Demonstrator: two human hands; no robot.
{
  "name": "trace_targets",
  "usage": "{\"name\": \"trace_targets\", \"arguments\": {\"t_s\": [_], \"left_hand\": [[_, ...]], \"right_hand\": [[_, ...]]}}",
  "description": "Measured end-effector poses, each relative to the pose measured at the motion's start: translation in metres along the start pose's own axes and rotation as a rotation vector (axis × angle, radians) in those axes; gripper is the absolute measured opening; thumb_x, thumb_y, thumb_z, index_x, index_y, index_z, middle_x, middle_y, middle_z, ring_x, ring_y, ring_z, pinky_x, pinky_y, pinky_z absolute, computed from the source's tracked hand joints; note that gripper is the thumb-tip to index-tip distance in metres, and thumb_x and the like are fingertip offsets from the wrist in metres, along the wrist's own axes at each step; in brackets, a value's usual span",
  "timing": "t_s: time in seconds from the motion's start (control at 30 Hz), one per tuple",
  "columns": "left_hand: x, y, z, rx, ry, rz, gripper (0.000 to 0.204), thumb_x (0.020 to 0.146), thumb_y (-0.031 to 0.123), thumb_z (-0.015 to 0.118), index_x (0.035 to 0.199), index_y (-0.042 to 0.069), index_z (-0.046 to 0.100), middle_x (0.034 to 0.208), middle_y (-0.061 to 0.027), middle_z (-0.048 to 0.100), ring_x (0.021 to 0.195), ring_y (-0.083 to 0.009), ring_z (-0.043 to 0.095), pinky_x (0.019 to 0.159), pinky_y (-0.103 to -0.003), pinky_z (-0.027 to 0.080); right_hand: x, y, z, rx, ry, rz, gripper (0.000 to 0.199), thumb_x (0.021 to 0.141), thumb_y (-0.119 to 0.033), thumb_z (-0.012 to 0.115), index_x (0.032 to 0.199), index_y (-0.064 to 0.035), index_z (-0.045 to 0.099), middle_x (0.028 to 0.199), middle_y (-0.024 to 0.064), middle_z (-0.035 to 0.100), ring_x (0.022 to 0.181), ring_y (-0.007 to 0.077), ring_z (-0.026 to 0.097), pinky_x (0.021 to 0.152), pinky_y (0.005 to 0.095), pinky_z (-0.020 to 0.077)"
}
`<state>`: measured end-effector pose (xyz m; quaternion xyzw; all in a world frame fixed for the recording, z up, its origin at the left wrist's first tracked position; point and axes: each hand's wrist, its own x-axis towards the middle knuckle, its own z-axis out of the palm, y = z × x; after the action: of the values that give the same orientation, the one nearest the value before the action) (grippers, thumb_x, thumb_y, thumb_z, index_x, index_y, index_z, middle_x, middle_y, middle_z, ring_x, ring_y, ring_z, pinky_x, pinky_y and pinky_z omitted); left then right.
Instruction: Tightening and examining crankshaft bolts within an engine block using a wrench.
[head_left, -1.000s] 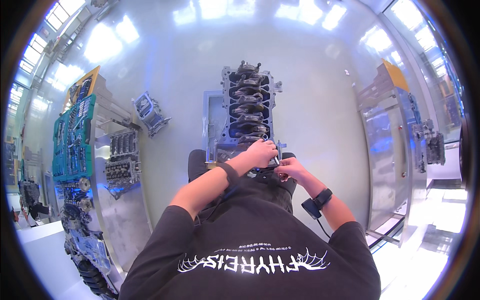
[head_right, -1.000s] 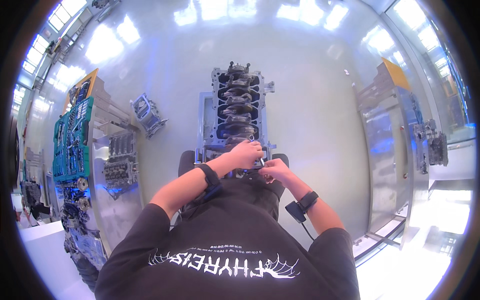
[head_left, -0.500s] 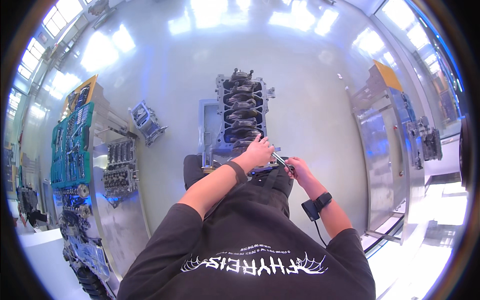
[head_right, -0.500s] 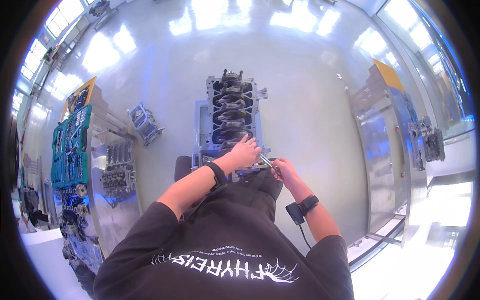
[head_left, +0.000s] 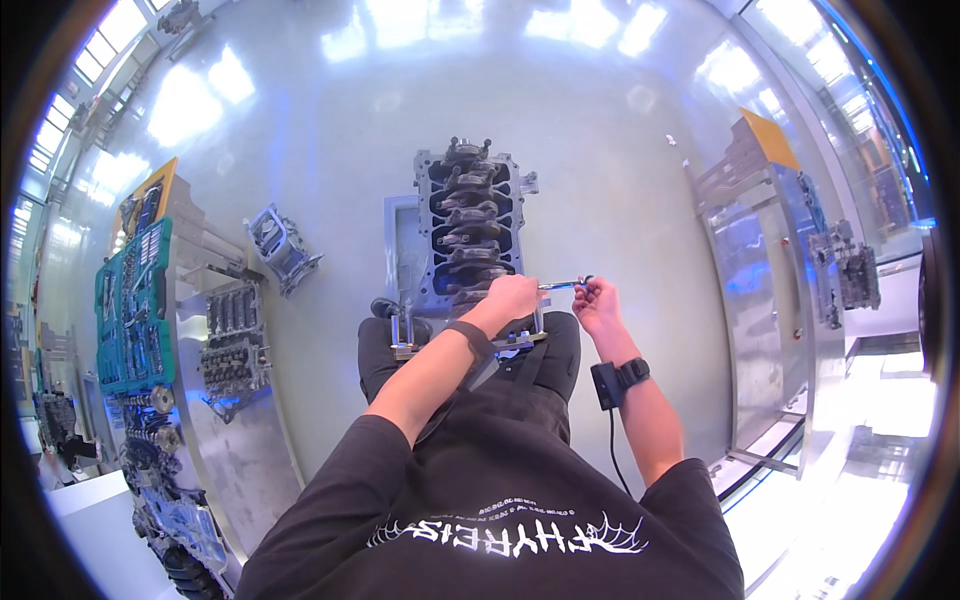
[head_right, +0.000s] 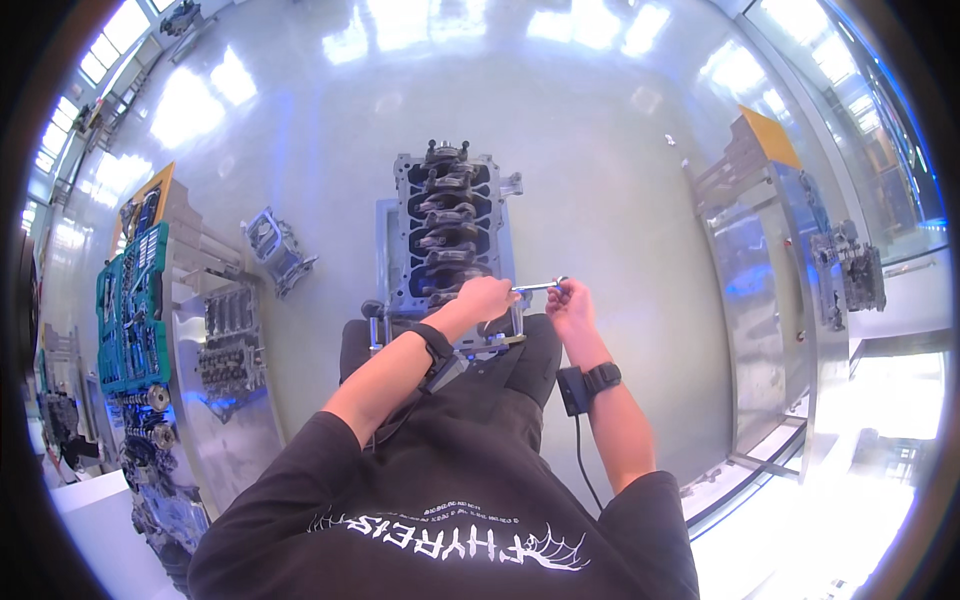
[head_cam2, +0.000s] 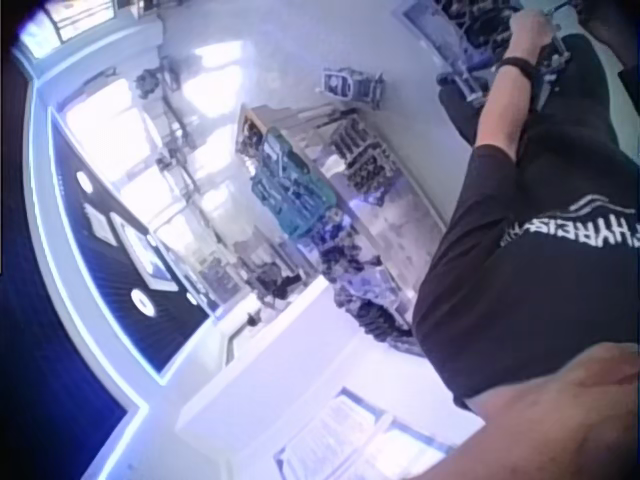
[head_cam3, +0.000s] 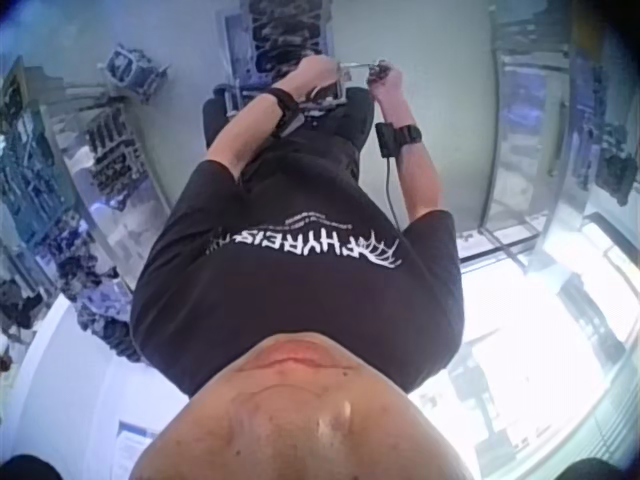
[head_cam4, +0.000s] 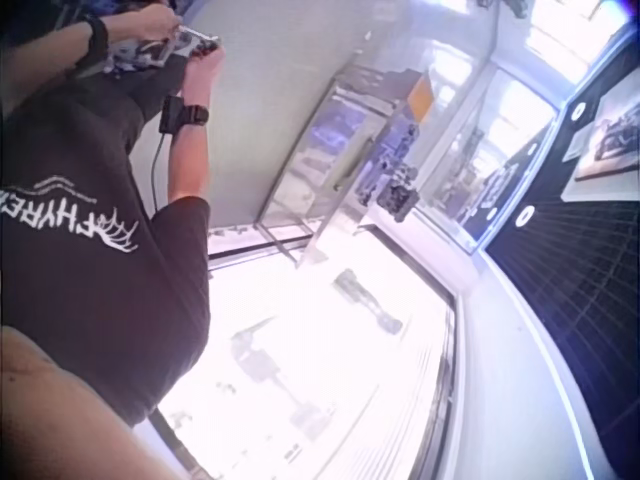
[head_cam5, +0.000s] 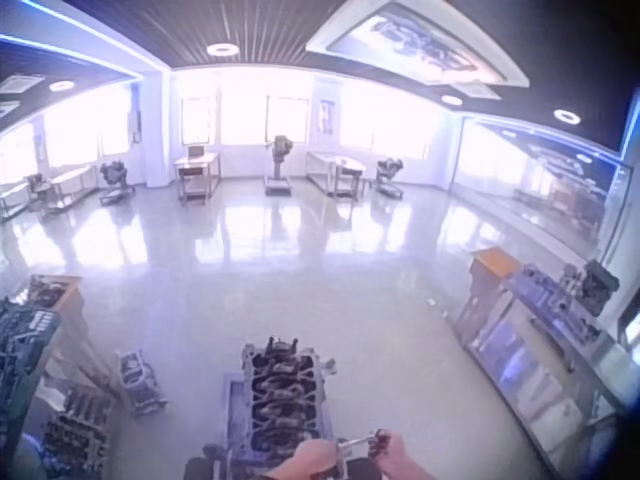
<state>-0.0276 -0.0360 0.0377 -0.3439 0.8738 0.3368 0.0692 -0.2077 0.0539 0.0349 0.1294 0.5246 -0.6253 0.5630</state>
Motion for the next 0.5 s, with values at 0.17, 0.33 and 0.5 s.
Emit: {"name": "trace_targets", "arguments": {"t_s": [0.17, 0.33, 0.5], "left_hand": [[0.009, -0.008, 0.004, -0.124, 0.066, -0.049, 0.039, 0.094, 0.039, 0.046, 0.1, 0.003, 0.061, 0.089, -0.0221, 0.065, 0.087, -0.0403, 0.063, 0.077, -0.051, 0.047], [0.017, -0.025, 0.018, -0.161, 0.131, -0.115, 0.037, 0.09, 0.036, 0.049, 0.105, 0.004, 0.062, 0.099, -0.021, 0.066, 0.095, -0.0387, 0.063, 0.082, -0.048, 0.049], [0.025, -0.042, 0.021, -0.366, 0.206, -0.094, 0.034, 0.087, 0.027, 0.053, 0.107, 0.001, 0.059, 0.097, -0.0183, 0.068, 0.092, -0.0366, 0.064, 0.078, -0.044, 0.05]], "right_hand": [[0.025, -0.006, 0.023, 0.043, -0.079, -0.041, 0.022, 0.081, -0.012, 0.052, 0.094, 0.0056, 0.057, 0.084, 0.0147, 0.062, 0.067, 0.0181, 0.057, 0.056, 0.0254, 0.0478], [0.021, 0.009, 0.07, -0.021, -0.164, 0.093, 0.025, 0.083, -0.013, 0.051, 0.093, 0.0087, 0.056, 0.09, 0.0175, 0.064, 0.072, 0.0208, 0.061, 0.062, 0.0263, 0.0531], [0.034, 0.031, 0.128, -0.147, -0.248, 0.239, 0.028, 0.084, -0.017, 0.051, 0.09, 0.01, 0.057, 0.088, 0.0175, 0.064, 0.067, 0.0197, 0.061, 0.057, 0.0252, 0.0526]]}}
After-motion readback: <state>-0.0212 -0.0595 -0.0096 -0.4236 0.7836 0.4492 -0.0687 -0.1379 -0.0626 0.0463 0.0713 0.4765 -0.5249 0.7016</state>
